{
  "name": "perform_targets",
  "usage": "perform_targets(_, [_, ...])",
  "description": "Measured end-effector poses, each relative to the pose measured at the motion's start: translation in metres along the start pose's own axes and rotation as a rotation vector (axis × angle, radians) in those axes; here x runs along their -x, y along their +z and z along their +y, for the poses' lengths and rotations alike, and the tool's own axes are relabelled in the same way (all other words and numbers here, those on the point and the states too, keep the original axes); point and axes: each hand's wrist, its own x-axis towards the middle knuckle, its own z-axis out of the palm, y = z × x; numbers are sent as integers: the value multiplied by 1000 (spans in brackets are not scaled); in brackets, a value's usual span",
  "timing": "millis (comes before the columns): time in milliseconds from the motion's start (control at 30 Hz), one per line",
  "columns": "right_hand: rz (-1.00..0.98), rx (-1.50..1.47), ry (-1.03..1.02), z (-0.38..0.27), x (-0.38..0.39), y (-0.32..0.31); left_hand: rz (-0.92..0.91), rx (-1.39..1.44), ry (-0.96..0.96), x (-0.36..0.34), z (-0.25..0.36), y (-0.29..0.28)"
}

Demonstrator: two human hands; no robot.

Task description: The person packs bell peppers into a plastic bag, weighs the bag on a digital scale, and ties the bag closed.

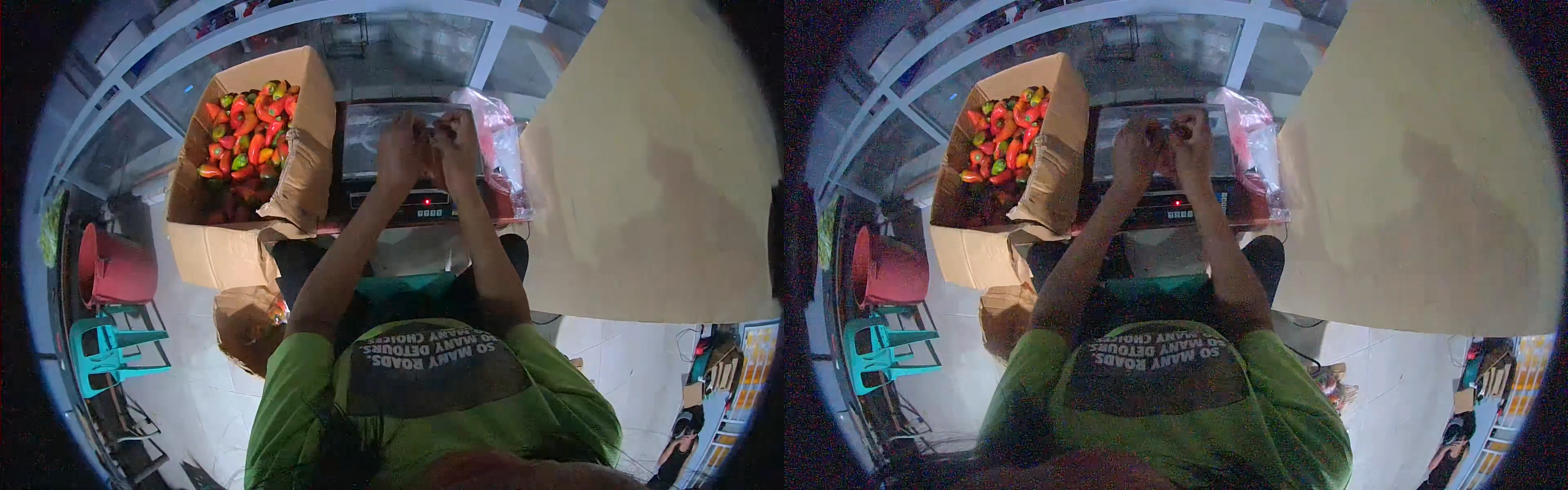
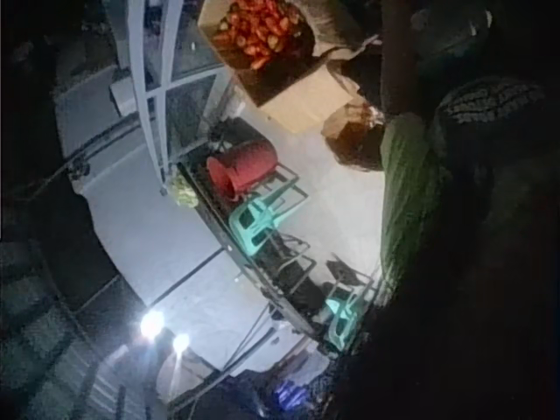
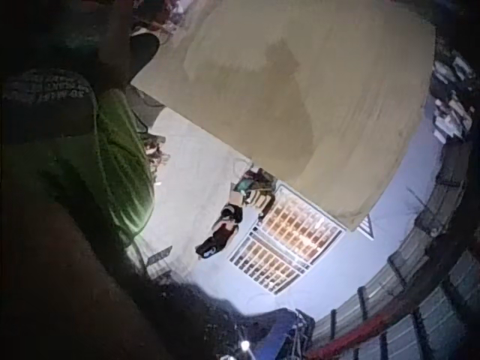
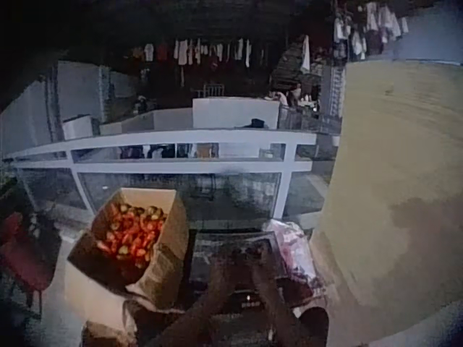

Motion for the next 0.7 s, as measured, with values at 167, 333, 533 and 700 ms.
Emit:
perform_targets(167, [-132, -908, 511, 23, -4, -10, -49, 105, 32, -3, -6, 2])
perform_targets(333, [-55, -1047, 611, 30, 3, -5, 42, 177, 72, -1, -15, 8])
perform_targets(533, [-76, -1084, 643, 33, 7, -9, 70, 178, 135, 5, -9, 3])
perform_targets(700, [-2, -1042, 725, 20, 9, -8, -8, 201, 104, 4, -14, 1])
